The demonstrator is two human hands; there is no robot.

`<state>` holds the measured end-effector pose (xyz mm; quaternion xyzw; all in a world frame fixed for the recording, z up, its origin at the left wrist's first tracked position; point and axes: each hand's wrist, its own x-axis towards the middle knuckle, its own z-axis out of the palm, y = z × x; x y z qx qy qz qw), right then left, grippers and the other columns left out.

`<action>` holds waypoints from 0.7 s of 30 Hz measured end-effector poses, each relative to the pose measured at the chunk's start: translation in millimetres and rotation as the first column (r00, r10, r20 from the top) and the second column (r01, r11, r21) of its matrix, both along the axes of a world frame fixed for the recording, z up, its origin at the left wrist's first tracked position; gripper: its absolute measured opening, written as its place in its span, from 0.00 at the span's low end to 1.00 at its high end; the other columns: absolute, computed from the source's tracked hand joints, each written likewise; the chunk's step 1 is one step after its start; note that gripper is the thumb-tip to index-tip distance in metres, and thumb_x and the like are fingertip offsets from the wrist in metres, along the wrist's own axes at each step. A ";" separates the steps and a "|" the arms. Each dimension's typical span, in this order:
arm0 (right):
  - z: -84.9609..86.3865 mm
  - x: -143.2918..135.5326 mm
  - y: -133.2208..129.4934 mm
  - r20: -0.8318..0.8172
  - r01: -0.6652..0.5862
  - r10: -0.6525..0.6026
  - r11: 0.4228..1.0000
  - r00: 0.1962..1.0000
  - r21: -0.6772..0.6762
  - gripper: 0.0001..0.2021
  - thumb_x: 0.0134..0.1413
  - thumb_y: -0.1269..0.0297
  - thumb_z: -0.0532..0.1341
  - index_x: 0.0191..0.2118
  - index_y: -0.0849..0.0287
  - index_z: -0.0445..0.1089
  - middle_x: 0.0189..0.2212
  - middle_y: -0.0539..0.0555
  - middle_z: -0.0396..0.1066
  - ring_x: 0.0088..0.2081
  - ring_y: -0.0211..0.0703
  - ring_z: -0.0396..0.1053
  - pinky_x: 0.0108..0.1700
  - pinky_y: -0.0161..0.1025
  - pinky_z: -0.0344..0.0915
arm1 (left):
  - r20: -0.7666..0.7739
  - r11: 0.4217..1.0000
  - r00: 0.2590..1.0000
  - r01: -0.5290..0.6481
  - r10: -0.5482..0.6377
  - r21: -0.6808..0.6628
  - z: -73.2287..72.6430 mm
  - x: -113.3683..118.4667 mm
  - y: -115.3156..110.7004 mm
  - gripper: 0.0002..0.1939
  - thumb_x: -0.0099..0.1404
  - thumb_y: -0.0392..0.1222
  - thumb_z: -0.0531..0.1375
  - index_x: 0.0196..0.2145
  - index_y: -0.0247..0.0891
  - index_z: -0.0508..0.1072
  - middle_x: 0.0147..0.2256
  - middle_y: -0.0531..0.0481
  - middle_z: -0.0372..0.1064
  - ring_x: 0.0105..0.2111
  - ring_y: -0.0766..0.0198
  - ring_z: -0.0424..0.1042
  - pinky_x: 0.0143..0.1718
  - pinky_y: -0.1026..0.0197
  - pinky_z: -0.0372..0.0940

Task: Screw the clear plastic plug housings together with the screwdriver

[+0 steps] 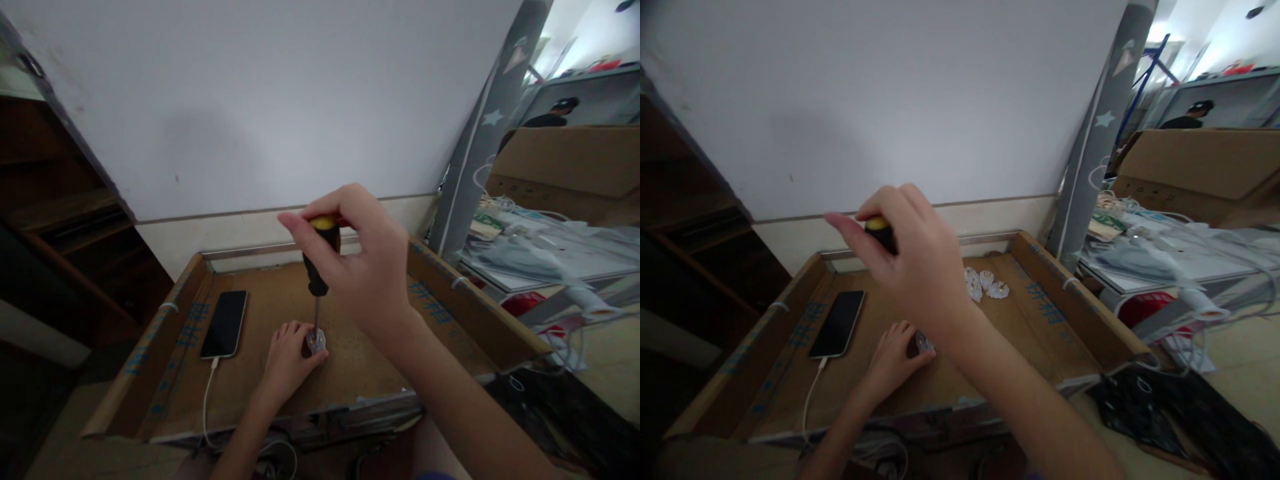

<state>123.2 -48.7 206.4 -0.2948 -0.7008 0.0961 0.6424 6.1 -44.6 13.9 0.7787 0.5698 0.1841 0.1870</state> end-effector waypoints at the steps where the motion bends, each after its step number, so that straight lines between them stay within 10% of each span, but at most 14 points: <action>1: -1.1 -3.7 -3.6 0.023 0.122 -0.125 0.987 0.992 0.105 0.10 0.55 0.61 0.59 0.26 0.58 0.63 0.26 0.50 0.65 0.30 0.35 0.61 0.35 0.36 0.59 | 0.007 1.000 1.000 -0.004 0.004 0.007 -0.1 0.1 -0.6 0.18 0.58 0.50 0.60 0.45 0.42 0.70 0.44 0.46 0.68 0.46 0.52 0.64 0.48 0.52 0.57; 3: -2.7 -7.9 -9.3 0.053 0.165 -0.179 0.966 0.982 0.197 0.07 0.59 0.65 0.55 0.30 0.57 0.64 0.30 0.52 0.67 0.35 0.37 0.63 0.40 0.38 0.60 | 0.024 1.000 1.000 -0.005 0.004 0.021 -0.2 0.0 -1.7 0.17 0.59 0.50 0.59 0.45 0.43 0.70 0.44 0.47 0.68 0.46 0.52 0.64 0.47 0.52 0.58; 6: -2.6 -5.3 -9.3 -0.010 -0.216 0.216 0.976 0.976 0.001 0.05 0.60 0.66 0.53 0.32 0.58 0.61 0.27 0.49 0.64 0.29 0.32 0.62 0.33 0.33 0.61 | 0.035 1.000 0.999 0.003 -0.003 0.018 -0.4 -0.3 -2.1 0.17 0.59 0.49 0.59 0.45 0.43 0.69 0.45 0.47 0.68 0.47 0.52 0.64 0.48 0.52 0.58; 7: -2.1 -2.8 -6.9 -0.043 -0.446 0.444 0.888 0.895 -0.114 0.06 0.59 0.64 0.54 0.32 0.57 0.59 0.24 0.46 0.61 0.25 0.31 0.60 0.29 0.31 0.59 | 0.030 1.000 1.000 0.004 -0.004 0.010 -0.5 -0.3 -1.9 0.18 0.58 0.49 0.59 0.46 0.42 0.69 0.46 0.47 0.68 0.48 0.52 0.64 0.48 0.52 0.58; 10: -0.9 3.5 3.5 -0.174 -0.863 0.879 0.367 0.444 -0.347 0.13 0.57 0.55 0.55 0.28 0.57 0.57 0.16 0.42 0.55 0.18 0.29 0.56 0.23 0.30 0.56 | 0.004 1.000 1.000 0.005 -0.005 -0.015 -0.4 0.0 -1.0 0.20 0.57 0.48 0.61 0.47 0.41 0.68 0.47 0.46 0.67 0.49 0.52 0.63 0.50 0.52 0.56; 11: -0.5 4.2 6.4 -0.191 -0.870 0.889 0.331 0.417 -0.365 0.14 0.56 0.54 0.56 0.27 0.57 0.57 0.16 0.43 0.56 0.19 0.29 0.56 0.23 0.30 0.56 | -0.005 1.000 1.000 0.004 -0.005 -0.019 -0.3 0.2 -0.7 0.20 0.57 0.48 0.61 0.47 0.42 0.68 0.47 0.46 0.66 0.49 0.52 0.62 0.50 0.52 0.56; 13: 0.4 2.9 10.0 -0.139 -0.726 0.726 0.612 0.673 -0.314 0.14 0.54 0.56 0.59 0.25 0.59 0.58 0.19 0.44 0.58 0.21 0.29 0.57 0.26 0.30 0.56 | -0.017 1.000 1.000 0.003 -0.004 -0.023 -0.2 0.6 -0.5 0.20 0.58 0.49 0.60 0.47 0.42 0.68 0.46 0.46 0.67 0.47 0.53 0.63 0.49 0.52 0.56; 15: 1.6 -0.1 10.5 0.003 -0.314 0.318 0.937 0.948 -0.152 0.11 0.50 0.59 0.63 0.26 0.60 0.63 0.24 0.47 0.60 0.27 0.31 0.58 0.30 0.31 0.57 | -0.024 1.000 1.000 0.002 -0.002 -0.017 -0.6 0.8 -0.6 0.19 0.58 0.50 0.60 0.46 0.41 0.68 0.45 0.46 0.67 0.46 0.53 0.63 0.48 0.53 0.56; 18: 3.2 -3.1 7.3 0.141 0.124 -0.136 0.988 0.981 0.087 0.05 0.54 0.65 0.59 0.31 0.61 0.67 0.31 0.53 0.63 0.33 0.36 0.60 0.37 0.36 0.58 | -0.031 1.000 1.000 0.002 -0.001 0.004 -2.5 0.9 -1.0 0.19 0.59 0.50 0.59 0.46 0.40 0.68 0.45 0.46 0.67 0.47 0.53 0.63 0.48 0.53 0.56; 21: 4.4 -0.3 3.0 0.078 -0.091 0.092 0.996 0.993 -0.016 0.06 0.58 0.71 0.50 0.36 0.60 0.63 0.28 0.51 0.63 0.28 0.33 0.60 0.32 0.34 0.59 | -0.041 1.000 0.999 0.000 0.000 0.022 -4.1 0.9 -1.6 0.19 0.59 0.51 0.59 0.47 0.41 0.68 0.46 0.46 0.66 0.48 0.53 0.63 0.49 0.52 0.55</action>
